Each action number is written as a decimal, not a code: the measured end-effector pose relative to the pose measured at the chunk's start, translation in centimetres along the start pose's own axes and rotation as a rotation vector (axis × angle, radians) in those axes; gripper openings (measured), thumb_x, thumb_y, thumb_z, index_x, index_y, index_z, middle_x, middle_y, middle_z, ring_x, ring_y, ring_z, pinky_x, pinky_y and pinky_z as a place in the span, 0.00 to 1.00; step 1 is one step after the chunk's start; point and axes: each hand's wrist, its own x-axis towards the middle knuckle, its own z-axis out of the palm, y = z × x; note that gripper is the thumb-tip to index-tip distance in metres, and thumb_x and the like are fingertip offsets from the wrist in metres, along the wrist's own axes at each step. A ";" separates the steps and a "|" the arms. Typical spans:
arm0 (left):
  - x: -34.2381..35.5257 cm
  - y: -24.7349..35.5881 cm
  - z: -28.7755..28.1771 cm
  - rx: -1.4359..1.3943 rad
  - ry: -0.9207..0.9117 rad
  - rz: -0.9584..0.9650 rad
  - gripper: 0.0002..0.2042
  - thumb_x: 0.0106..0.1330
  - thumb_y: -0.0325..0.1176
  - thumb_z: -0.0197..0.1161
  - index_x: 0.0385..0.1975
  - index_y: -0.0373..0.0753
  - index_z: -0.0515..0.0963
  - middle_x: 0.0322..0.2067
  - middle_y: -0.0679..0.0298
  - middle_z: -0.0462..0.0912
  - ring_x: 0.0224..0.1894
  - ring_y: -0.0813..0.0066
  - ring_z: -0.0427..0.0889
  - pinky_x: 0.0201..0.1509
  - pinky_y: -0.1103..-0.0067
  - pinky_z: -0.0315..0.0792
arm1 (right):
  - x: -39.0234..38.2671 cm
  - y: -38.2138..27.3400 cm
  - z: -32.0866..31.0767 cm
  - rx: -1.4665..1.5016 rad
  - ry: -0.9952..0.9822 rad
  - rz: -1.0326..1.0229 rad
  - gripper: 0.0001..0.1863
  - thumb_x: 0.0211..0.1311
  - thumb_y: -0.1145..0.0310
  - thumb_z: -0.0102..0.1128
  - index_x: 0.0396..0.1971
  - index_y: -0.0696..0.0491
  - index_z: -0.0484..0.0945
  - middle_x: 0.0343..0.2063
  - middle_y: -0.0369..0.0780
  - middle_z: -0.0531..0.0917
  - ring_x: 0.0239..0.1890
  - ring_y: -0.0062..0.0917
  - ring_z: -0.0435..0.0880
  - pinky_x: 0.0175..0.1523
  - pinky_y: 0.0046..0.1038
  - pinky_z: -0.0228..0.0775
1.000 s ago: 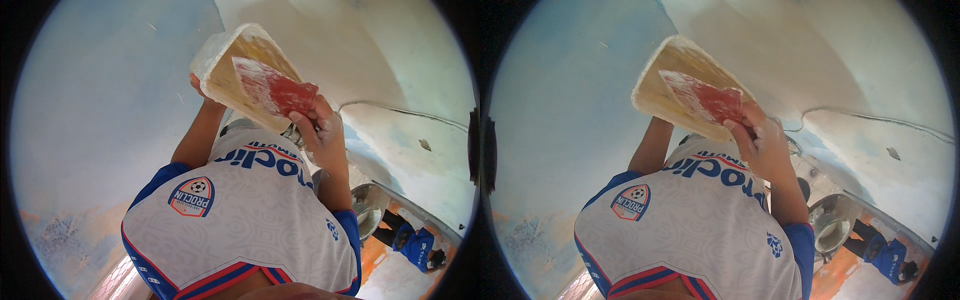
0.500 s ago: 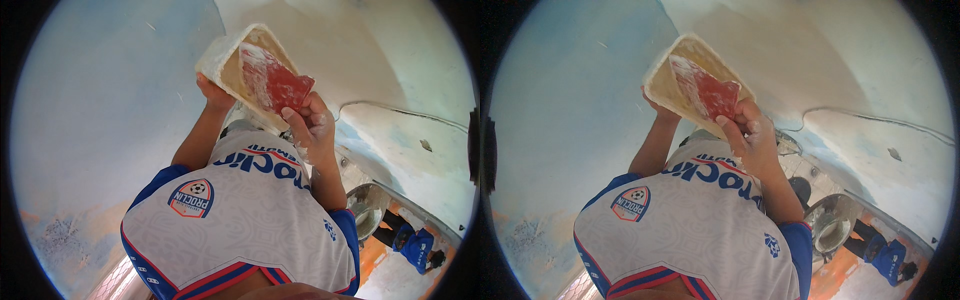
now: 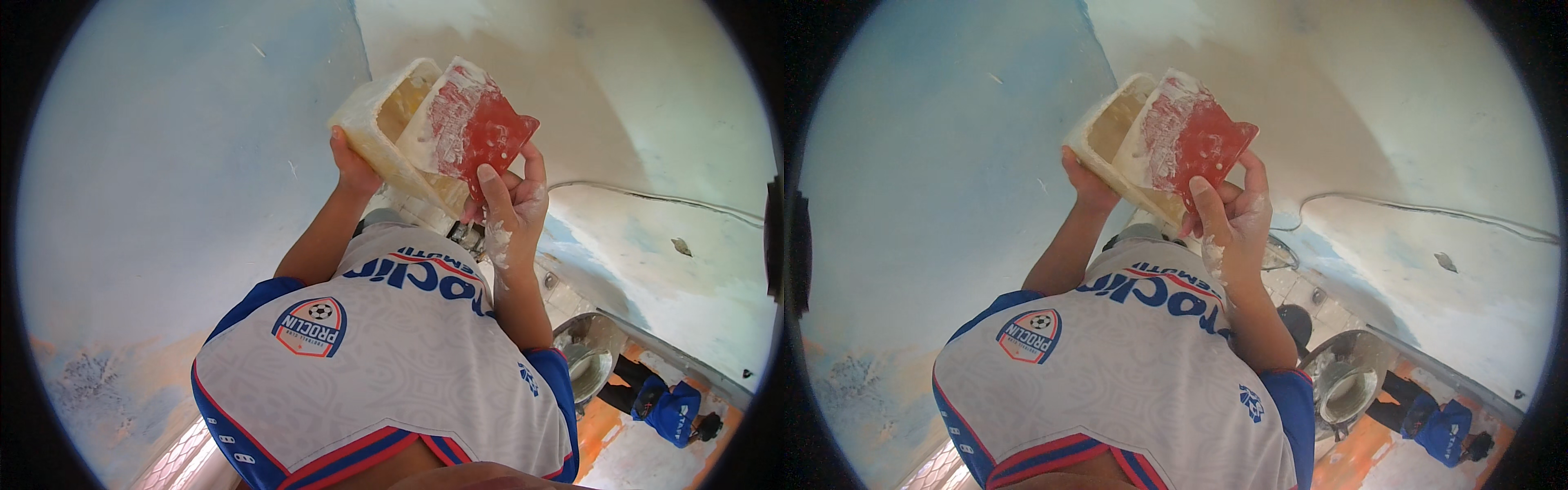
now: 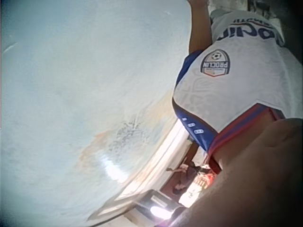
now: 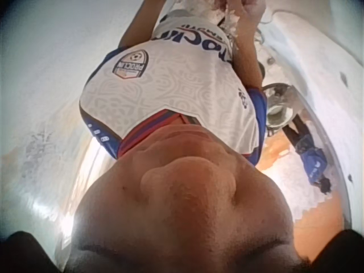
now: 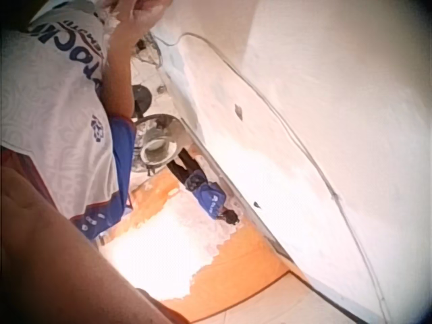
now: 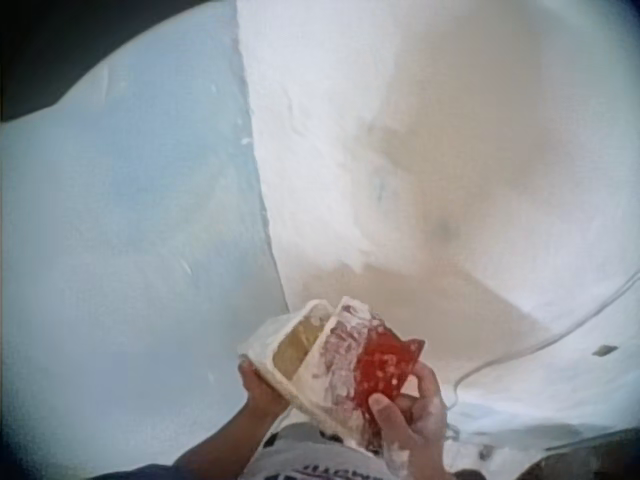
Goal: The person mixes plaster in a container and applies it to a wall using a putty knife.
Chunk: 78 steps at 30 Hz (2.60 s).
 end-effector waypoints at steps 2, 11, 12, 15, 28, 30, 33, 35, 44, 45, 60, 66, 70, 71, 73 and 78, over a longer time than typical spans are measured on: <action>-0.1 -0.4 -0.1 -0.006 0.007 0.006 0.49 0.66 0.77 0.43 0.73 0.38 0.62 0.69 0.55 0.70 0.70 0.57 0.71 0.73 0.61 0.67 | 0.2 0.1 0.0 -0.016 -0.007 -0.048 0.34 0.70 0.76 0.60 0.71 0.61 0.56 0.29 0.44 0.87 0.17 0.19 0.80 0.21 0.19 0.68; 0.0 -1.0 1.3 -0.082 -0.057 -0.048 0.48 0.67 0.78 0.38 0.76 0.44 0.59 0.72 0.58 0.66 0.73 0.56 0.68 0.75 0.59 0.65 | 0.3 1.4 -3.1 -0.147 -0.161 -0.153 0.16 0.72 0.73 0.61 0.56 0.61 0.80 0.35 0.38 0.87 0.32 0.20 0.83 0.37 0.20 0.73; 0.1 -0.9 1.6 -0.068 -0.038 -0.059 0.48 0.67 0.77 0.37 0.77 0.45 0.58 0.73 0.58 0.66 0.73 0.55 0.67 0.75 0.58 0.64 | 0.4 1.4 -3.3 -0.230 -0.163 -0.189 0.13 0.72 0.74 0.60 0.53 0.61 0.82 0.33 0.39 0.86 0.32 0.20 0.83 0.37 0.22 0.73; -0.7 -1.1 2.4 -0.200 -0.039 -0.120 0.47 0.68 0.77 0.37 0.77 0.46 0.58 0.73 0.58 0.65 0.73 0.56 0.67 0.75 0.58 0.64 | 0.9 -0.3 -5.5 -0.471 -0.283 -0.324 0.12 0.69 0.76 0.58 0.48 0.61 0.83 0.31 0.42 0.85 0.31 0.25 0.84 0.37 0.25 0.74; 0.5 -0.5 4.4 -0.270 -0.053 -0.188 0.46 0.68 0.77 0.36 0.75 0.45 0.61 0.71 0.57 0.68 0.71 0.55 0.69 0.75 0.58 0.64 | 3.9 -7.2 -4.4 -1.411 -0.519 -0.997 0.16 0.54 0.76 0.70 0.44 0.47 0.88 0.27 0.38 0.84 0.31 0.30 0.82 0.37 0.36 0.75; 0.7 -0.2 4.3 -0.263 -0.026 -0.203 0.46 0.69 0.76 0.35 0.75 0.45 0.61 0.71 0.56 0.68 0.72 0.55 0.69 0.75 0.58 0.64 | 4.0 -7.9 -3.7 -1.491 -0.495 -1.066 0.16 0.52 0.75 0.72 0.43 0.46 0.88 0.29 0.37 0.82 0.34 0.30 0.82 0.38 0.35 0.75; 1.0 0.1 4.3 -0.295 -0.025 -0.204 0.46 0.69 0.76 0.35 0.75 0.45 0.61 0.71 0.56 0.68 0.72 0.55 0.69 0.75 0.58 0.63 | 4.1 -8.3 -3.6 -1.592 -0.419 -1.182 0.16 0.48 0.74 0.75 0.40 0.43 0.89 0.35 0.35 0.81 0.39 0.29 0.81 0.40 0.34 0.75; 0.9 0.0 3.8 -0.301 -0.040 -0.205 0.46 0.69 0.75 0.35 0.75 0.45 0.61 0.71 0.56 0.68 0.72 0.55 0.69 0.75 0.58 0.63 | 4.0 -8.0 -4.0 -1.612 -0.385 -1.204 0.16 0.46 0.74 0.75 0.38 0.42 0.89 0.38 0.34 0.80 0.41 0.30 0.80 0.41 0.35 0.75; 2.7 1.0 1.9 -0.338 -0.006 -0.236 0.44 0.71 0.73 0.33 0.74 0.43 0.64 0.70 0.55 0.70 0.71 0.54 0.69 0.75 0.58 0.64 | 4.1 -10.5 -3.8 -1.240 -0.323 -0.981 0.10 0.59 0.80 0.68 0.40 0.57 0.82 0.39 0.43 0.88 0.42 0.36 0.87 0.47 0.34 0.78; 2.8 1.1 1.6 -0.350 -0.013 -0.252 0.43 0.72 0.73 0.33 0.74 0.43 0.64 0.70 0.56 0.71 0.71 0.54 0.69 0.75 0.58 0.64 | 3.9 -10.8 -3.5 -1.164 -0.252 -0.831 0.08 0.63 0.80 0.67 0.41 0.58 0.83 0.40 0.46 0.88 0.43 0.35 0.87 0.49 0.31 0.78; 1.0 1.8 0.1 -0.336 -0.079 -0.363 0.43 0.73 0.72 0.34 0.74 0.42 0.64 0.70 0.56 0.71 0.71 0.56 0.70 0.75 0.60 0.64 | 13.1 -20.4 0.5 -1.212 0.153 -0.801 0.13 0.72 0.68 0.64 0.49 0.60 0.85 0.27 0.36 0.85 0.25 0.15 0.76 0.32 0.20 0.70; 0.5 2.1 -1.1 -0.394 -0.101 -0.311 0.43 0.73 0.72 0.34 0.74 0.43 0.63 0.70 0.56 0.70 0.71 0.56 0.70 0.75 0.60 0.65 | 12.0 -21.2 0.7 -0.836 0.100 -0.852 0.13 0.73 0.72 0.63 0.52 0.63 0.83 0.31 0.36 0.84 0.27 0.16 0.76 0.34 0.19 0.70; 0.9 2.8 -0.9 -0.415 -0.169 -0.287 0.43 0.72 0.73 0.33 0.75 0.43 0.62 0.70 0.57 0.70 0.71 0.56 0.70 0.74 0.59 0.65 | 12.3 -20.7 0.9 -1.145 0.173 -0.854 0.13 0.74 0.73 0.61 0.53 0.64 0.82 0.32 0.38 0.84 0.28 0.17 0.77 0.36 0.19 0.71; 1.0 2.7 -0.9 -0.396 -0.147 -0.292 0.43 0.72 0.73 0.33 0.75 0.44 0.62 0.71 0.57 0.70 0.71 0.56 0.70 0.74 0.59 0.66 | 12.1 -21.0 0.6 -1.148 0.181 -0.856 0.13 0.74 0.73 0.61 0.53 0.64 0.82 0.32 0.38 0.84 0.28 0.17 0.77 0.36 0.19 0.71; 1.2 2.8 -0.7 -0.371 -0.130 -0.296 0.44 0.72 0.73 0.33 0.75 0.44 0.62 0.71 0.57 0.69 0.72 0.56 0.70 0.74 0.59 0.66 | 11.7 -21.4 0.1 -0.795 0.280 -0.908 0.12 0.73 0.73 0.62 0.52 0.60 0.84 0.30 0.37 0.84 0.27 0.16 0.76 0.35 0.19 0.70; 1.7 3.1 0.2 -0.408 -0.102 -0.288 0.44 0.72 0.73 0.33 0.76 0.44 0.61 0.71 0.58 0.69 0.71 0.57 0.70 0.74 0.60 0.66 | 11.8 -19.4 -0.3 -1.220 0.152 -0.804 0.12 0.74 0.72 0.62 0.50 0.64 0.82 0.32 0.37 0.84 0.29 0.18 0.78 0.37 0.18 0.71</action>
